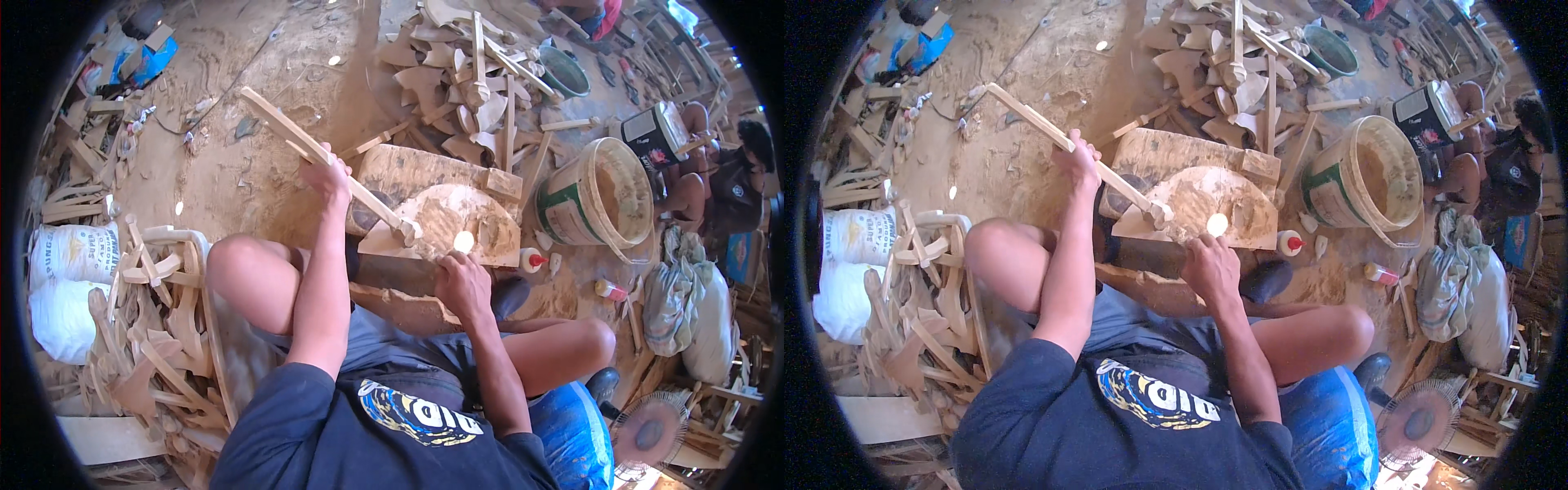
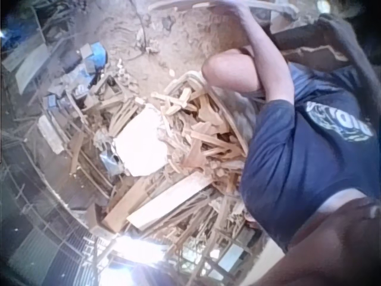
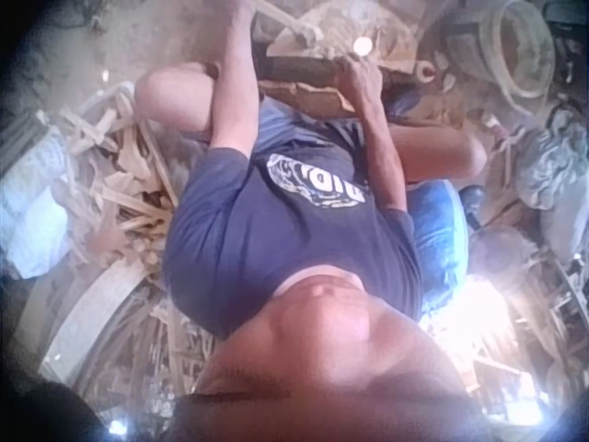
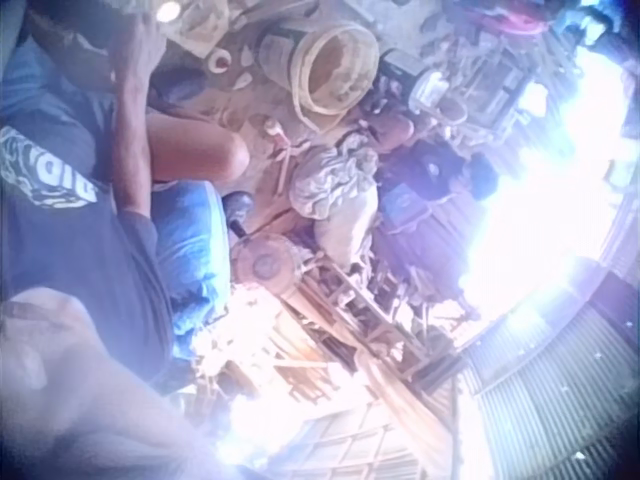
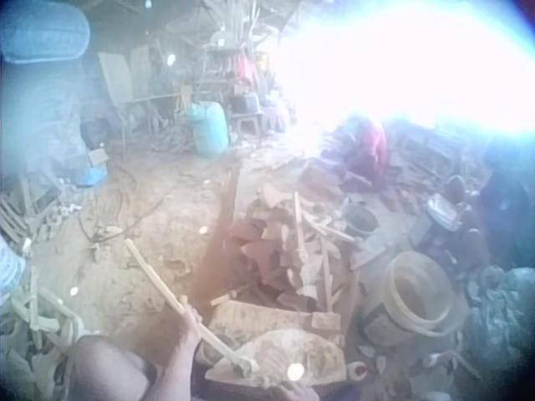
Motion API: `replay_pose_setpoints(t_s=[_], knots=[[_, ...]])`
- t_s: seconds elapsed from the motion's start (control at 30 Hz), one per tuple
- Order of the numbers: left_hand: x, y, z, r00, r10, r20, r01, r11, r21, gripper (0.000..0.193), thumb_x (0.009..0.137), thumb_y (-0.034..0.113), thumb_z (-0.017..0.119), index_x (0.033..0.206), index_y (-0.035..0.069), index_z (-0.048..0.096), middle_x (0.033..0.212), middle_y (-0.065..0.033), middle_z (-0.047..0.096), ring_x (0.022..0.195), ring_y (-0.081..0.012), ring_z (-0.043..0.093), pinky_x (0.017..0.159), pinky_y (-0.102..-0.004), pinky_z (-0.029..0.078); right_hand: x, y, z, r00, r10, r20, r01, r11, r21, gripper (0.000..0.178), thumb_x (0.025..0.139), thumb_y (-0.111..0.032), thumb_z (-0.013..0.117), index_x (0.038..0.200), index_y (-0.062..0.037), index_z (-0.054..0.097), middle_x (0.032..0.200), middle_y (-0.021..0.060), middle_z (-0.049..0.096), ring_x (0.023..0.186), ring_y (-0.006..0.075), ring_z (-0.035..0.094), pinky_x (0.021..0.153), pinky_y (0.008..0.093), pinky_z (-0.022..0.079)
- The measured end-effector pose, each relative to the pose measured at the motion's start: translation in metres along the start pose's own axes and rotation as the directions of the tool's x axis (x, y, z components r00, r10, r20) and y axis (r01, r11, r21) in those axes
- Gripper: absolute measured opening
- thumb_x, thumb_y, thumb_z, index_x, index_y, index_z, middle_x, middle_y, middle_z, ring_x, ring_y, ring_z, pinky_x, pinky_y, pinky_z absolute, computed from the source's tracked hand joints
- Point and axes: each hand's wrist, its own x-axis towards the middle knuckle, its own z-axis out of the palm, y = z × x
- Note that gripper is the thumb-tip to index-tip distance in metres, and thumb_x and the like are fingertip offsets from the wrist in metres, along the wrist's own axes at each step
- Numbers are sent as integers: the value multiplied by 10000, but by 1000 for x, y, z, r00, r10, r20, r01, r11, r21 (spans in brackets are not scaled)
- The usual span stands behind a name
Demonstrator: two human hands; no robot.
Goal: The person applies filler onto a carved wooden piece by hand, places the piece into a container, and picks up another wooden piece to apply filler onto it.
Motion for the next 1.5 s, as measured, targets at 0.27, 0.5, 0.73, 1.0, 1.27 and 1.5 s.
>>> replay_pose_setpoints(t_s=[0.27,0.5,0.73,1.0,1.27,1.5], knots=[[-56,35,41,864,387,321,-494,773,398,454,954,176,667,1299,-38,462,884,-133,665,649,-171,684,588,-336,579,4,16,-47,908,191,-372,-136,976,169,159,958,-134,745,1092,-66,799,1157,128,772,1076,347,728,924,436,578],[-72,-20,26,688,113,717,-227,972,64,212,1015,152,683,1170,60,571,855,-44,655,670,-145,668,643,-329,582,8,12,-71,843,201,-499,-91,967,236,165,953,-124,770,1092,-38,790,1154,149,778,1073,357,739,917,433,578],[-90,-13,47,742,-386,548,462,887,-1,208,1088,253,649,946,138,551,713,78,455,567,-34,460,547,-258,482,-4,35,-88,793,227,-565,-97,963,251,176,944,-85,770,1103,-13,785,1151,157,776,1074,347,740,941,426,564],[-77,33,41,727,-433,533,664,641,-385,292,1060,134,522,779,166,449,670,63,468,560,-58,466,556,-222,483,-4,17,-95,793,184,-581,-21,961,276,173,934,-18,758,1100,27,777,1120,212,778,1052,369,761,940,420,578],[-97,66,42,745,-397,536,654,593,-470,313,1037,100,564,751,173,459,663,60,477,569,-61,483,568,-217,488,-6,16,-94,804,186,-565,3,949,316,195,940,-25,766,1129,18,789,1129,201,776,1050,350,760,941,411,578],[-84,68,29,672,-338,659,705,565,-428,364,1060,164,598,728,199,451,645,81,455,542,-38,466,517,-234,461,-7,8,-96,813,221,-538,-18,934,357,209,938,-19,764,1143,14,789,1145,195,774,1068,348,758,952,409,575]])
